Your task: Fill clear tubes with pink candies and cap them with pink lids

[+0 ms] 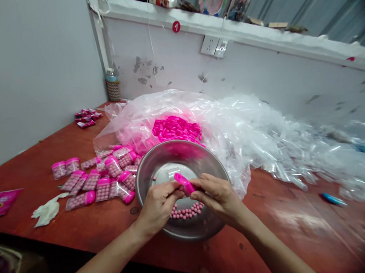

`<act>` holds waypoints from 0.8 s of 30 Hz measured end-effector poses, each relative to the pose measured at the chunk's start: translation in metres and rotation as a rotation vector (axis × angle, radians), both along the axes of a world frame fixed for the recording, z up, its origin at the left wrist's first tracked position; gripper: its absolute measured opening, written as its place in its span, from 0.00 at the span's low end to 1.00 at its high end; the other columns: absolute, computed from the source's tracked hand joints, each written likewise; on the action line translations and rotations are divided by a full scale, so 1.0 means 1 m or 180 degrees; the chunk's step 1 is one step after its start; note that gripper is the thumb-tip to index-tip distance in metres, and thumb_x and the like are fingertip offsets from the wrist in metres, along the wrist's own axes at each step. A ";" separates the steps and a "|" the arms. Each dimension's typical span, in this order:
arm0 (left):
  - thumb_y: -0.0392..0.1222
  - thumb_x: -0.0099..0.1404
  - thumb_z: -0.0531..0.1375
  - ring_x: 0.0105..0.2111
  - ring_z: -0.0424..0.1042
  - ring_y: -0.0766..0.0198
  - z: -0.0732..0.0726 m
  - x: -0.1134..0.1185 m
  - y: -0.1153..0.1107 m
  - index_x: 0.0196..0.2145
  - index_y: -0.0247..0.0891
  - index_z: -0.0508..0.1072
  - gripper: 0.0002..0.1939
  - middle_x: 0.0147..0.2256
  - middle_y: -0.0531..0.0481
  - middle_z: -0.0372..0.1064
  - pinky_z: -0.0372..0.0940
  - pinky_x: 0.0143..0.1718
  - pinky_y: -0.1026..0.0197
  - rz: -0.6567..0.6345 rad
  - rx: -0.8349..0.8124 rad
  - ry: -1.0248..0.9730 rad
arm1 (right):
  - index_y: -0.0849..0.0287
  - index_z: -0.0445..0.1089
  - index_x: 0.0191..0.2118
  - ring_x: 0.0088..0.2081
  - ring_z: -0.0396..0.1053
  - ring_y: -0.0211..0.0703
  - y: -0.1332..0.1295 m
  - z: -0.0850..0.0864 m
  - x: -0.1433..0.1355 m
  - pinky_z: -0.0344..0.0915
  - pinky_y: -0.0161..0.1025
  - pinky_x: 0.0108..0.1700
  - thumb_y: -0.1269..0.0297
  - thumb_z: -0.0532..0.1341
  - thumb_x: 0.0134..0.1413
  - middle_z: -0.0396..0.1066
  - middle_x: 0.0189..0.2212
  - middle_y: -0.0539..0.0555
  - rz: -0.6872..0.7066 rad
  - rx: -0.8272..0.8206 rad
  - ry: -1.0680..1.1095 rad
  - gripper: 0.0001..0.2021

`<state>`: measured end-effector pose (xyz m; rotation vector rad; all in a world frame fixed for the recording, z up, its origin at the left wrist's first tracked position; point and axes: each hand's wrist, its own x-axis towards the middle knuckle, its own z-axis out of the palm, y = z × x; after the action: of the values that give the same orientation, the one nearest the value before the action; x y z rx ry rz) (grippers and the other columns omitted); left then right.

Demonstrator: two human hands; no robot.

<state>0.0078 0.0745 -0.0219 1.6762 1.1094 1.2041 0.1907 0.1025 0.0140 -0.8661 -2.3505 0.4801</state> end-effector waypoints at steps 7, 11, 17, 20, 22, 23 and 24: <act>0.29 0.63 0.48 0.31 0.69 0.62 -0.009 0.000 -0.001 0.37 0.33 0.72 0.13 0.30 0.45 0.71 0.60 0.35 0.63 0.0061 0.1037 0.1131 | 0.59 0.65 0.48 0.26 0.58 0.38 -0.002 -0.010 0.001 0.58 0.34 0.27 0.67 0.50 0.60 0.59 0.25 0.51 0.0080 0.0558 -0.0516 0.13; 0.31 0.64 0.49 0.30 0.69 0.63 -0.010 0.000 0.001 0.34 0.32 0.72 0.12 0.29 0.46 0.71 0.60 0.33 0.64 -0.0041 0.0986 0.1304 | 0.57 0.64 0.50 0.27 0.62 0.37 0.007 -0.014 0.008 0.61 0.33 0.29 0.66 0.51 0.60 0.62 0.26 0.51 0.0324 0.0304 -0.0538 0.14; 0.34 0.64 0.51 0.29 0.70 0.64 -0.004 0.002 0.004 0.32 0.36 0.74 0.11 0.28 0.49 0.71 0.60 0.31 0.65 -0.0472 0.0419 0.0913 | 0.57 0.51 0.61 0.59 0.53 0.51 0.010 0.022 0.003 0.60 0.48 0.53 0.70 0.56 0.54 0.55 0.58 0.60 0.0450 0.1014 -0.1266 0.28; 0.34 0.62 0.52 0.28 0.69 0.63 0.001 0.003 0.008 0.27 0.35 0.74 0.12 0.26 0.49 0.71 0.60 0.31 0.65 -0.0488 0.0142 0.0608 | 0.55 0.55 0.58 0.57 0.56 0.48 0.011 0.040 -0.005 0.58 0.48 0.55 0.72 0.56 0.54 0.60 0.55 0.55 0.0816 0.1179 -0.1722 0.25; 0.36 0.62 0.52 0.28 0.69 0.62 0.005 0.002 0.010 0.27 0.34 0.74 0.13 0.26 0.49 0.70 0.60 0.30 0.65 -0.0402 -0.0103 0.0366 | 0.57 0.60 0.54 0.50 0.63 0.47 0.014 0.041 -0.005 0.62 0.47 0.51 0.70 0.57 0.55 0.66 0.50 0.56 0.0680 0.1243 -0.1737 0.20; 0.38 0.63 0.52 0.28 0.68 0.62 0.006 0.001 0.011 0.28 0.34 0.75 0.12 0.26 0.50 0.70 0.60 0.31 0.65 -0.0341 -0.0228 0.0208 | 0.58 0.62 0.52 0.47 0.65 0.48 0.016 0.037 -0.004 0.63 0.47 0.48 0.68 0.57 0.55 0.67 0.47 0.57 0.0510 0.1284 -0.1642 0.18; 0.39 0.63 0.53 0.29 0.68 0.62 0.008 0.000 0.012 0.29 0.34 0.75 0.12 0.26 0.50 0.70 0.60 0.32 0.64 -0.0276 -0.0346 0.0027 | 0.59 0.62 0.51 0.44 0.66 0.48 0.018 0.031 -0.002 0.64 0.46 0.45 0.66 0.58 0.55 0.68 0.44 0.58 0.0331 0.1320 -0.1503 0.17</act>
<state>0.0081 0.0867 -0.0142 1.6310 1.0767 1.0645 0.1885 0.1200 0.0454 -0.7148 -2.7856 -0.2010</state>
